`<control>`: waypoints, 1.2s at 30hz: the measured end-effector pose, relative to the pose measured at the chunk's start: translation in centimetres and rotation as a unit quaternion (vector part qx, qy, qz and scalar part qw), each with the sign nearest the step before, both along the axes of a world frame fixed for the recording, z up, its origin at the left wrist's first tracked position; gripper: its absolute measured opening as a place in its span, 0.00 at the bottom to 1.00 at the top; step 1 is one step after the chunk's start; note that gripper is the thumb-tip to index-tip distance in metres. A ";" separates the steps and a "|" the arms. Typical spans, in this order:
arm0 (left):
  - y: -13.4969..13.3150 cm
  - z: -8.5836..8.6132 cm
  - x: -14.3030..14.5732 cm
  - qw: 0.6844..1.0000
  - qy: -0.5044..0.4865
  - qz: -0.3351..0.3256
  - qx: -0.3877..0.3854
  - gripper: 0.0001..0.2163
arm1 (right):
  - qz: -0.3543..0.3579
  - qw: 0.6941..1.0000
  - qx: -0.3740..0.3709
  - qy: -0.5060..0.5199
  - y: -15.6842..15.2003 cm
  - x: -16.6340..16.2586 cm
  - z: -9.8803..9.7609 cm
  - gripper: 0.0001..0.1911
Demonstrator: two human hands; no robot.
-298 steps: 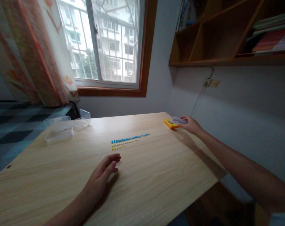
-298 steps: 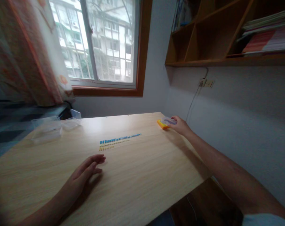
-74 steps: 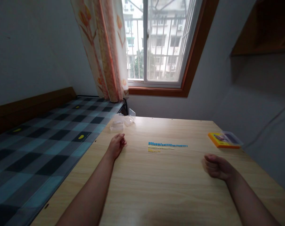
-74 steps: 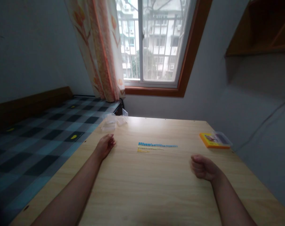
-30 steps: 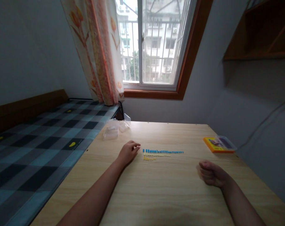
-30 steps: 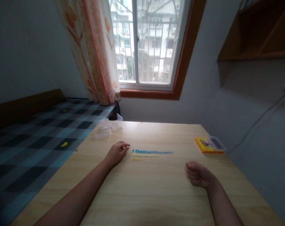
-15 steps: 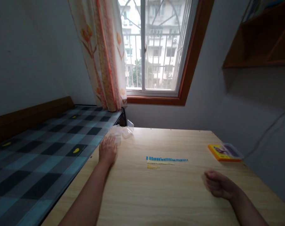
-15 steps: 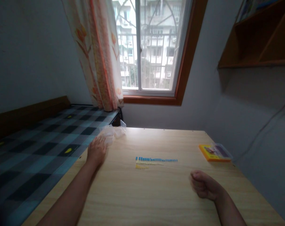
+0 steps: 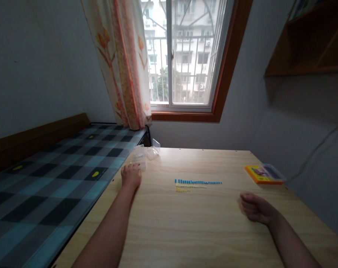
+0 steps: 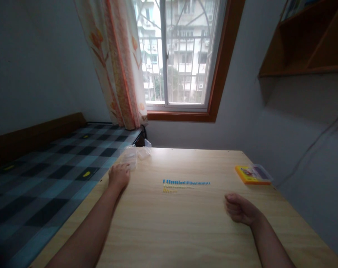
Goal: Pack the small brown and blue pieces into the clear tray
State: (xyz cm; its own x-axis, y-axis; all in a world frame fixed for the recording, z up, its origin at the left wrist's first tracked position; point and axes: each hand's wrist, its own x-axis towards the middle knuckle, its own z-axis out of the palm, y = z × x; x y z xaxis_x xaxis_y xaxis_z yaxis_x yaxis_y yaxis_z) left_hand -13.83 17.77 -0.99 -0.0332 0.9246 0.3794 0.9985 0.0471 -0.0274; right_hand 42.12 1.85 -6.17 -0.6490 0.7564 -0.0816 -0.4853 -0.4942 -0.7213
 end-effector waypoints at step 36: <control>-22.7 1.2 18.0 0.838 0.057 -0.509 -0.187 0.04 | 0.259 0.872 0.253 -0.329 -2.5 -8.5 6.0 0.26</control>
